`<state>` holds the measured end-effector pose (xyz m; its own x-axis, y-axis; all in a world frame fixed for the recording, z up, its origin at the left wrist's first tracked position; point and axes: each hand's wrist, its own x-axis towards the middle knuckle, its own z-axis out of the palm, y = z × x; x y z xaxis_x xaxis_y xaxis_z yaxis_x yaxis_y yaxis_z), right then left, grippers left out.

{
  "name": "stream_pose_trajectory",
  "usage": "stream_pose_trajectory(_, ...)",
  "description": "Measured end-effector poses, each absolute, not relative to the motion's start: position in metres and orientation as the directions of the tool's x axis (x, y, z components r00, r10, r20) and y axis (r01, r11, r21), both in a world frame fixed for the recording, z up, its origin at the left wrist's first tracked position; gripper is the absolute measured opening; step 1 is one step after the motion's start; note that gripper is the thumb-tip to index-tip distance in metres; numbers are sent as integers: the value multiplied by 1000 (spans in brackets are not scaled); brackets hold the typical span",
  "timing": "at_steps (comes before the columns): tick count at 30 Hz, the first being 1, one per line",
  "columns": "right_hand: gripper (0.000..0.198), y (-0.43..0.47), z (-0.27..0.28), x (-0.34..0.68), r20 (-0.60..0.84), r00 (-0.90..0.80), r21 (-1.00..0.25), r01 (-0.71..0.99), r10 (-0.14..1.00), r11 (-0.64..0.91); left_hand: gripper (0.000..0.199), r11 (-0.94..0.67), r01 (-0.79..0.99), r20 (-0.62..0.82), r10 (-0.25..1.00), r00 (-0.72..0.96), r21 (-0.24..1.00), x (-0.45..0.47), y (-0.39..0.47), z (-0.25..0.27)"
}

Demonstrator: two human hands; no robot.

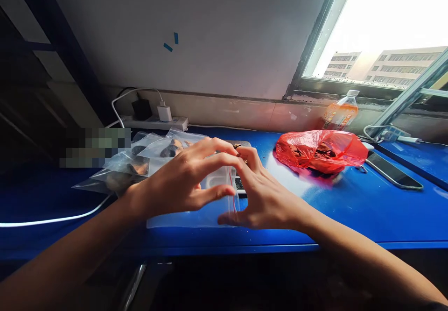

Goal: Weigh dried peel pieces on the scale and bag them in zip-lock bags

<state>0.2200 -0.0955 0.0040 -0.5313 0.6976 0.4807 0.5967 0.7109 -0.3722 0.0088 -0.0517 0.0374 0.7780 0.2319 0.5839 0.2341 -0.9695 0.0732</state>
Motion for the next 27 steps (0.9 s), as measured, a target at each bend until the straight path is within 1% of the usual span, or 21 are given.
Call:
stream_pose_trajectory(1, 91, -95, 3, 221, 500, -521, -356, 604, 691, 713, 47, -967, 248, 562, 235, 793, 55, 9, -54, 37)
stream_pose_trajectory(3, 85, -92, 3, 221, 544, -485, -342, 617, 685, 709, 78, -957, 291, 510, 249, 823, -3, 11, -58, 35)
stream_pose_trajectory(4, 81, -90, 3, 222, 562, -468, -344, 617, 682, 707, 90, -948, 318, 490, 263, 831, -30, 12, -59, 33)
stream_pose_trajectory(6, 76, -87, 5, 223, 589, -449, -349, 608, 672, 713, 102, -927, 372, 471, 303, 828, -58, 13, -60, 31)
stream_pose_trajectory(8, 68, -84, 8, 225, 613, -441, -351, 591, 655, 726, 105, -915, 402, 487, 334, 807, -38, 13, -59, 29)
stream_pose_trajectory(12, 46, -69, 9, 239, 698, -346, -388, 552, 626, 738, 102, -895, 437, 528, 413, 742, 86, 9, -52, 31)
stream_pose_trajectory(13, 44, -62, 7, 244, 714, -319, -393, 555, 624, 734, 102, -887, 447, 540, 434, 721, 115, 7, -50, 33)
stream_pose_trajectory(15, 50, -48, 2, 254, 712, -326, -369, 579, 622, 727, 103, -874, 458, 570, 462, 679, 163, 5, -48, 35)
stream_pose_trajectory(17, 60, -33, -4, 261, 663, -412, -304, 615, 625, 728, 105, -857, 464, 590, 498, 636, 224, 3, -47, 38)
stream_pose_trajectory(19, 70, -19, -7, 262, 570, -512, -246, 640, 643, 728, 104, -828, 471, 586, 552, 593, 304, 1, -46, 39)
stream_pose_trajectory(22, 73, -1, -8, 255, 454, -585, -202, 667, 672, 717, 104, -782, 470, 568, 622, 538, 410, -2, -44, 42)
stream_pose_trajectory(24, 67, 9, -10, 249, 414, -600, -168, 688, 684, 706, 104, -760, 468, 565, 648, 511, 450, -2, -43, 43)
stream_pose_trajectory(27, 41, 19, -14, 242, 390, -604, -130, 711, 695, 691, 101, -748, 452, 569, 663, 486, 485, -2, -42, 45)
